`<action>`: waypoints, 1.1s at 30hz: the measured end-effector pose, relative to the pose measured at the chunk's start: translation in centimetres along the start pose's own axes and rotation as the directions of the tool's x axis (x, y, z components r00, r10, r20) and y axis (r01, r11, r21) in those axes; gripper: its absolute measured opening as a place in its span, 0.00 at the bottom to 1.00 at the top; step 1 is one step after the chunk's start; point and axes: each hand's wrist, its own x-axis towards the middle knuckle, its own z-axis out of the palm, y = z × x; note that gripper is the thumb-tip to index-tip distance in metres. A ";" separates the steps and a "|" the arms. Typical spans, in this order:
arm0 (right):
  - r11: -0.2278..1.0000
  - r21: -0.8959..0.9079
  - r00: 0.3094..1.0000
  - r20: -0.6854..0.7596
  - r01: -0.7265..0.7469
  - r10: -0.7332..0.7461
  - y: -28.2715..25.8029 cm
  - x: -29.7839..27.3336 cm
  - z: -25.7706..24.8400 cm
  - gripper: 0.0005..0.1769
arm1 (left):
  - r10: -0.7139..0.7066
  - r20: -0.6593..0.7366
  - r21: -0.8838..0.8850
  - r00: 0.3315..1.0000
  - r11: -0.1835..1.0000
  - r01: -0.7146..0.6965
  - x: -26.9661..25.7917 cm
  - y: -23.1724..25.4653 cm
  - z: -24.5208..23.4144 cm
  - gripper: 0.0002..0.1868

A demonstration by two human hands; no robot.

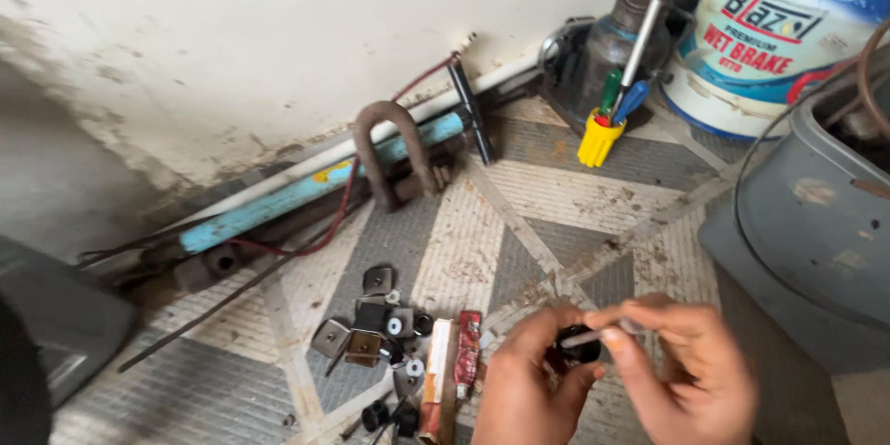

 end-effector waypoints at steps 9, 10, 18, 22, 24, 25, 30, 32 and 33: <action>0.951 -0.162 0.964 0.029 0.264 -0.263 -0.2 2.4 1.8 0.13 | 0.078 -0.011 0.182 0.997 0.980 -0.074 2.1 -0.8 -3.1 0.20; 0.962 -0.175 0.977 0.024 0.212 -0.211 -0.5 2.5 1.8 0.13 | 0.146 -0.065 0.258 0.987 0.958 -0.125 2.0 -0.9 -3.2 0.20; 0.763 -0.519 0.921 0.267 0.386 -0.284 -1.2 2.8 1.7 0.11 | 0.069 0.027 0.302 0.997 0.950 -0.074 1.0 0.0 -2.5 0.21; 0.840 -0.446 0.932 0.318 0.308 -0.173 -0.8 2.4 1.9 0.12 | 0.173 0.010 0.363 0.985 0.917 -0.165 0.9 -0.3 -2.3 0.23; 0.887 -0.374 0.932 0.333 0.271 -0.145 -0.1 2.0 1.7 0.13 | 0.060 0.005 0.324 0.998 0.944 -0.058 1.1 -0.3 -2.5 0.22; 0.947 -0.292 0.961 0.273 0.132 -0.050 0.6 1.7 1.4 0.13 | 0.002 0.005 0.305 1.000 0.952 -0.003 1.2 -0.3 -2.6 0.21; 0.940 -0.004 0.925 0.180 -0.341 0.336 6.7 0.8 -0.1 0.13 | 0.045 -0.072 0.126 0.996 0.991 -0.036 1.6 -0.3 -3.4 0.20; 0.860 -0.075 0.841 0.183 -0.505 0.510 9.8 0.5 -0.1 0.12 | -0.082 -0.092 0.055 0.992 0.995 0.087 2.0 -0.3 -3.9 0.19; 0.811 -0.110 0.791 0.178 -0.575 0.585 11.2 0.6 -0.1 0.12 | -0.153 -0.116 0.037 0.981 0.987 0.159 2.5 -0.3 -4.4 0.19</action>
